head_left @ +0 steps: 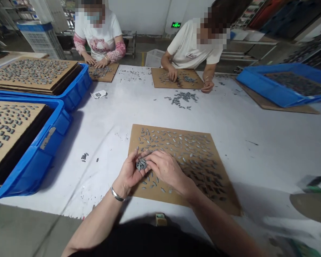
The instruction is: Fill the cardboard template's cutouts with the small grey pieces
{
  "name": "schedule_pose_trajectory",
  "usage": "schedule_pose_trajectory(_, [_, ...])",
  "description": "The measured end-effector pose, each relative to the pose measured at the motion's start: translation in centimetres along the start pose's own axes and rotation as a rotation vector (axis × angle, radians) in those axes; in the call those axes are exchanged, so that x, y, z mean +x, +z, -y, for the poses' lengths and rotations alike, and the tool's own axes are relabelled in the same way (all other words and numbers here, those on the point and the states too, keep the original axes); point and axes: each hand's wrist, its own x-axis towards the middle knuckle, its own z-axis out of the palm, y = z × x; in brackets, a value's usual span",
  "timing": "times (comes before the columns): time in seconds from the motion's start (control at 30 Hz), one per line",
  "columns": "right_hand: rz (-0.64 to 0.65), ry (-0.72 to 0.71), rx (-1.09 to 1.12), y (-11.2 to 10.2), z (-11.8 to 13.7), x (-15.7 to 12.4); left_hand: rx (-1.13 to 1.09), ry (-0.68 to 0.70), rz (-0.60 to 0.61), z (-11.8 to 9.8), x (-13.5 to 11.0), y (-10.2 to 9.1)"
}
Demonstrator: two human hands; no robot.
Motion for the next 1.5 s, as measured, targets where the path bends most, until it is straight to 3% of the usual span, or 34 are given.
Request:
schedule_pose_trajectory(0.17, [-0.186, 0.225, 0.194, -1.6, -0.8, -1.3, -0.030, 0.023, -0.085, -0.8, 0.1, 0.2])
schedule_pose_trajectory(0.27, [-0.092, 0.322, 0.202, -2.2, -1.6, -4.0, -0.047, 0.173, -0.147, -1.9, -0.1, 0.2])
schedule_pose_trajectory(0.37, [0.015, 0.379, 0.231, -1.5, -2.0, -7.3, -0.047, 0.306, -0.166, -2.6, -0.4, 0.3])
schedule_pose_trajectory(0.53, [-0.004, 0.365, 0.204, 1.4, -1.3, -10.5, -0.070, 0.257, -0.185, -2.1, -0.3, 0.5])
schedule_pose_trajectory(0.67, [-0.062, 0.346, 0.033, 2.7, -1.0, -10.9, -0.004, 0.216, -0.205, -1.5, -0.1, 0.4])
schedule_pose_trajectory(0.8, [-0.062, 0.344, -0.091, 2.8, -0.7, -10.9, 0.058, 0.215, -0.148, -1.1, 0.1, 0.1])
schedule_pose_trajectory(0.97, [-0.144, 0.346, -0.038, 0.8, -1.2, -10.5, 0.097, 0.209, -0.036, -1.1, 0.4, -0.4])
schedule_pose_trajectory(1.2, [-0.179, 0.338, -0.107, -3.4, -3.1, -11.5, 0.130, 0.299, -0.063, -1.6, 0.4, -0.4])
schedule_pose_trajectory(1.4, [-0.297, 0.360, -0.148, -4.1, -3.0, -11.8, 0.252, 0.235, -0.115, -0.7, 0.3, 0.1])
schedule_pose_trajectory(1.5, [-0.201, 0.341, -0.103, -3.6, -2.9, -11.7, 0.294, 0.172, -0.068, -0.3, 0.5, -0.1])
